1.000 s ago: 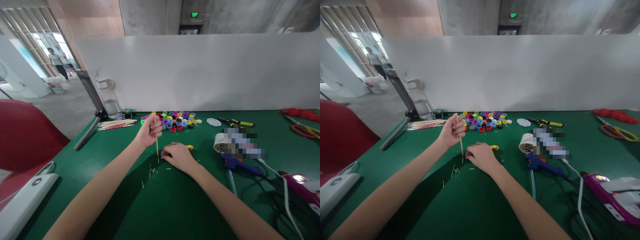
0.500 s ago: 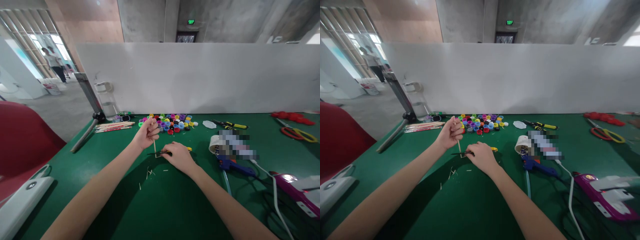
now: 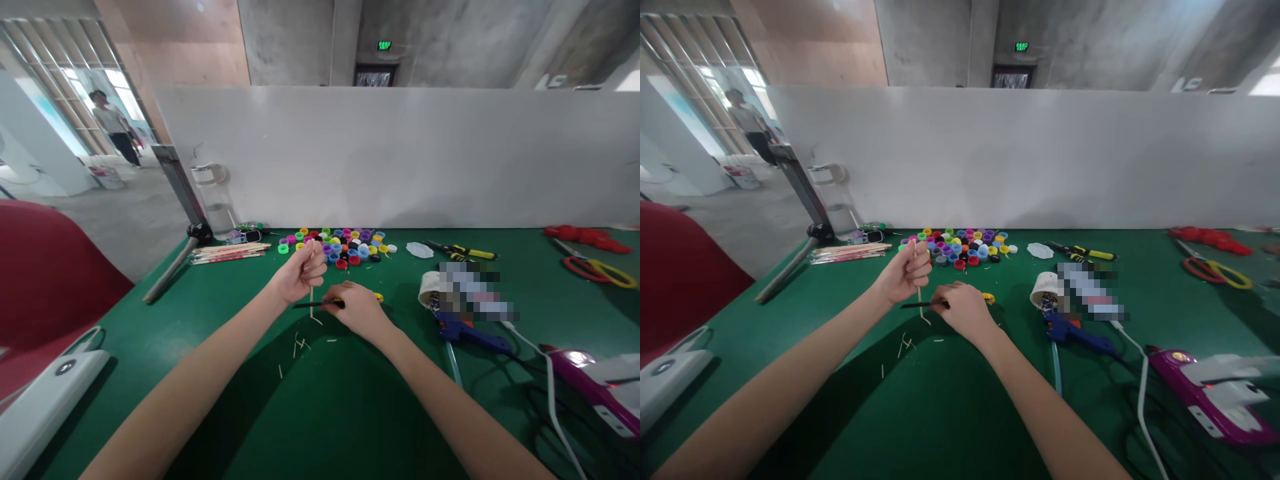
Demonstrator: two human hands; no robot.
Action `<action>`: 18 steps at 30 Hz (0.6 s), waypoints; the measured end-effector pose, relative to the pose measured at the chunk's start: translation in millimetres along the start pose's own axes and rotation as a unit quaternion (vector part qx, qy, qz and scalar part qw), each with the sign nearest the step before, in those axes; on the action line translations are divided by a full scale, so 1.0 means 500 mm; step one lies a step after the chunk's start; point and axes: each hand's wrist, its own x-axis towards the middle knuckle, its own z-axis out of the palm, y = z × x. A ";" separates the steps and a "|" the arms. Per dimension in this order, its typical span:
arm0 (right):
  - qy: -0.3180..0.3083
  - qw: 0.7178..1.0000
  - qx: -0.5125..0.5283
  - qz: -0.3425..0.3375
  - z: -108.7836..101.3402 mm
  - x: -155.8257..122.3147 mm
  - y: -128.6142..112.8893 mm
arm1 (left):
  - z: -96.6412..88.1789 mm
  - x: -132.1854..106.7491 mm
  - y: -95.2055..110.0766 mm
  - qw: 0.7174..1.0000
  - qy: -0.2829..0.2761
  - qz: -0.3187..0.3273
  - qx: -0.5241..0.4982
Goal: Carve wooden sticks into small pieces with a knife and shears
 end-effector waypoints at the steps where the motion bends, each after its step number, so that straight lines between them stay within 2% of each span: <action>1: -0.006 1.000 -0.003 0.003 -0.001 0.001 0.000 | 0.001 -0.002 0.000 1.000 -0.007 -0.001 0.005; 9: -0.034 0.999 -0.012 -0.006 0.000 0.005 0.003 | -0.001 -0.001 0.000 1.000 -0.011 -0.004 0.019; 18: -0.035 0.998 -0.025 -0.042 0.017 0.004 0.010 | 0.001 -0.003 0.001 1.000 -0.018 -0.015 0.007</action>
